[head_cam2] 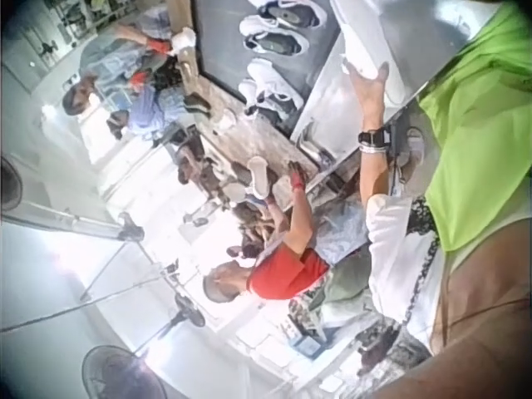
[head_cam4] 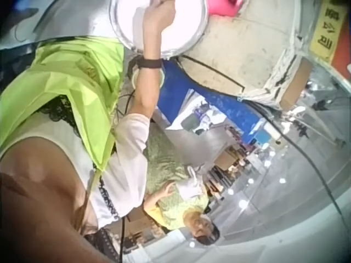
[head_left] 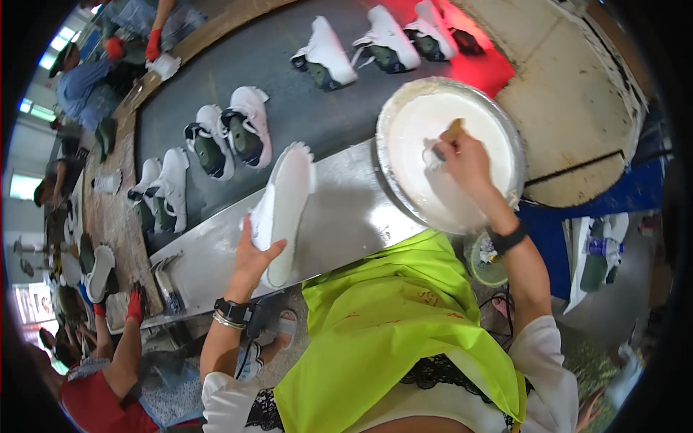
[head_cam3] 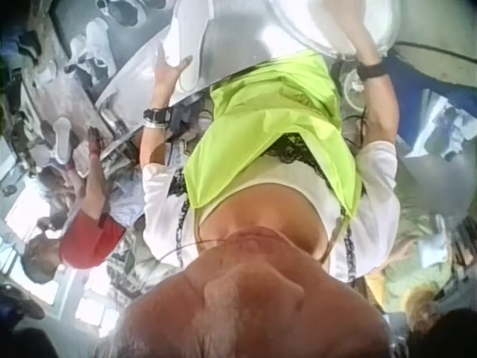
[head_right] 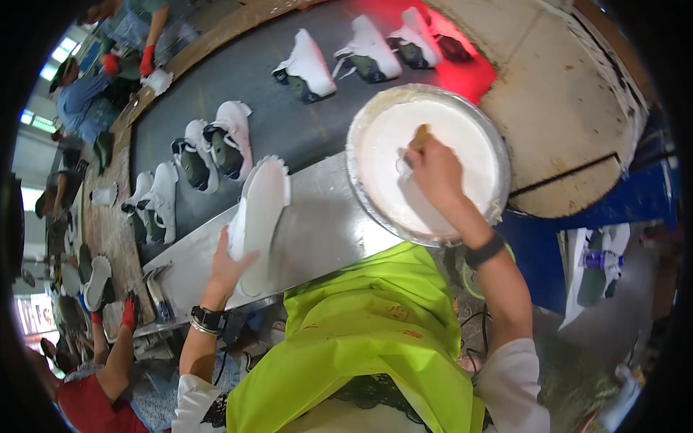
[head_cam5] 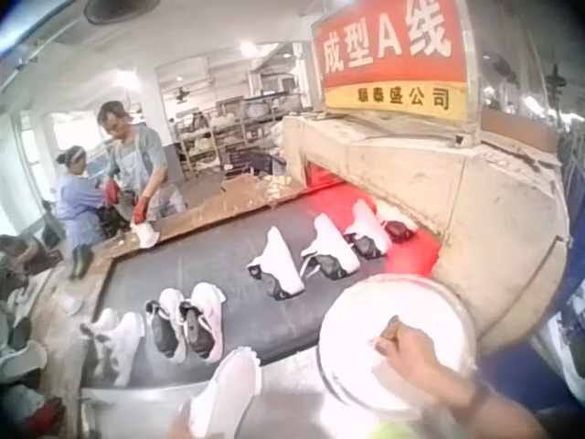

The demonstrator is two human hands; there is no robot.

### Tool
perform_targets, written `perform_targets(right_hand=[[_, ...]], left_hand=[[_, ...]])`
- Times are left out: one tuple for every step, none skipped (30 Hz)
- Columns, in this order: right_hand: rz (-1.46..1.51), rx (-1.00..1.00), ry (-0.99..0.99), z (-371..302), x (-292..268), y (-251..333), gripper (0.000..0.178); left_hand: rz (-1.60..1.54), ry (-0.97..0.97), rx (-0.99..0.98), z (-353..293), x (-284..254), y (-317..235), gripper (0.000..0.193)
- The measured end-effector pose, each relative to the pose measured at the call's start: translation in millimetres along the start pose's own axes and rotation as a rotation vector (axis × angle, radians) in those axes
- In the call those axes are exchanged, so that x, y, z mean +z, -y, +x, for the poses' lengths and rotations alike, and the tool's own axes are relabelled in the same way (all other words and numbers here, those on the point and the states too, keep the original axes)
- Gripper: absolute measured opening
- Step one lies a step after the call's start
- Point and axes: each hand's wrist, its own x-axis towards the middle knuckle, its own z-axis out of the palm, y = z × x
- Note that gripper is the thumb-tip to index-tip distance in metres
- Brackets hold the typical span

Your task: Apply adhesive or primer to the bottom of shoe soles using a brush on a manufacturing assembly line.

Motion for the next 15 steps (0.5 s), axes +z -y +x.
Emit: perform_targets(right_hand=[[0.205,-0.043,-0.051,0,-6,-6,0.020],[0.212,-0.047,-0.043,1,-10,0,0.020],[0.375,-0.069,-0.083,1,-15,6,0.019],[0.535,-0.090,-0.132,2,-20,10,0.019],[0.529,-0.083,-0.147,3,-17,-1,0.019],[0.374,-0.054,-0.152,5,-8,-19,0.017],[0.226,-0.028,-0.149,8,-1,-29,0.016],[0.351,-0.021,-0.127,4,3,-15,0.017],[0.351,-0.035,-0.119,5,3,1,0.017],[0.523,-0.050,-0.077,-4,0,25,0.018],[0.699,-0.064,-0.035,-13,0,49,0.018],[0.761,-0.066,0.011,-20,1,68,0.018],[0.840,0.060,0.090,-31,2,99,0.018],[0.901,-0.002,0.097,-35,16,109,0.017],[0.961,-0.067,0.105,-37,27,115,0.016]], left_hand=[[0.006,-0.013,-0.008,-10,4,-18,0.097],[-0.203,0.083,-0.054,-18,8,-32,0.093],[-0.415,0.179,-0.097,-23,12,-38,0.089],[-0.524,0.225,-0.086,-31,18,-34,0.084],[-0.520,0.241,-0.079,-38,27,-33,0.084],[-0.634,0.271,-0.169,-46,38,-34,0.083],[-0.743,0.291,-0.261,-50,47,-35,0.083],[-0.754,0.280,-0.258,-52,57,-35,0.083],[-0.812,0.290,-0.210,-54,67,-36,0.083],[-0.865,0.298,-0.178,-64,73,-31,0.083],[-0.869,0.282,-0.188,-70,77,-29,0.083],[-0.810,0.269,-0.114,-67,81,-30,0.084],[-0.750,0.249,-0.043,-64,84,-29,0.086],[-0.684,0.238,-0.050,-64,86,-29,0.089],[-0.690,0.232,-0.049,-65,88,-29,0.089]])
